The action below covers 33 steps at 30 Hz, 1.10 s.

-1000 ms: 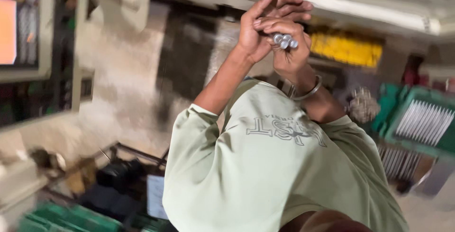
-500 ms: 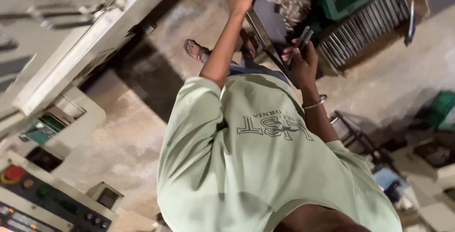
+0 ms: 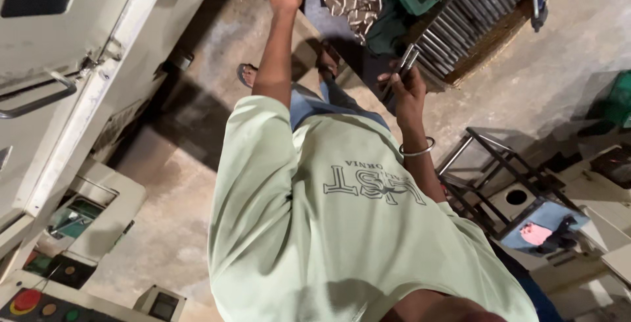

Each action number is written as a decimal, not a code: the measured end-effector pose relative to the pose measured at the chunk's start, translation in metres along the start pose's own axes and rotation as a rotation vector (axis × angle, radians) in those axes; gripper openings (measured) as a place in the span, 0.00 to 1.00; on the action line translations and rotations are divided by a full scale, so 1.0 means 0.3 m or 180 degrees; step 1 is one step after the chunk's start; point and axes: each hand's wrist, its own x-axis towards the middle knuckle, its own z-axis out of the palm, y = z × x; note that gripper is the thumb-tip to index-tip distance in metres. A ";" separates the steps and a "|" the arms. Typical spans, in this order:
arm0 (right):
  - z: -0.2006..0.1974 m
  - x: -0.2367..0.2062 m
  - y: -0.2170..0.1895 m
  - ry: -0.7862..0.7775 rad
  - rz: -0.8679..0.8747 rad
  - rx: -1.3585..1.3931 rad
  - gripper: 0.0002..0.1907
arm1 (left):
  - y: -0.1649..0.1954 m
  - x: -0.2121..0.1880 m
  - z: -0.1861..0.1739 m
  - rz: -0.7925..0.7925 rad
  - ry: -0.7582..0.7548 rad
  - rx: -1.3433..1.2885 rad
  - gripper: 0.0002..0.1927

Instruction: The person opens the doors of a CNC machine, retrieves cylindrical metal parts from inside, and places them into a green tray. They then close the doors and operate the machine's control panel by turning a key and pressing buttons.

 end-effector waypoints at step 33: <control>0.415 -0.086 -0.343 -0.2102 -0.1093 -0.1337 0.14 | 0.419 -0.699 -0.562 -0.0874 -0.1229 -0.3585 0.21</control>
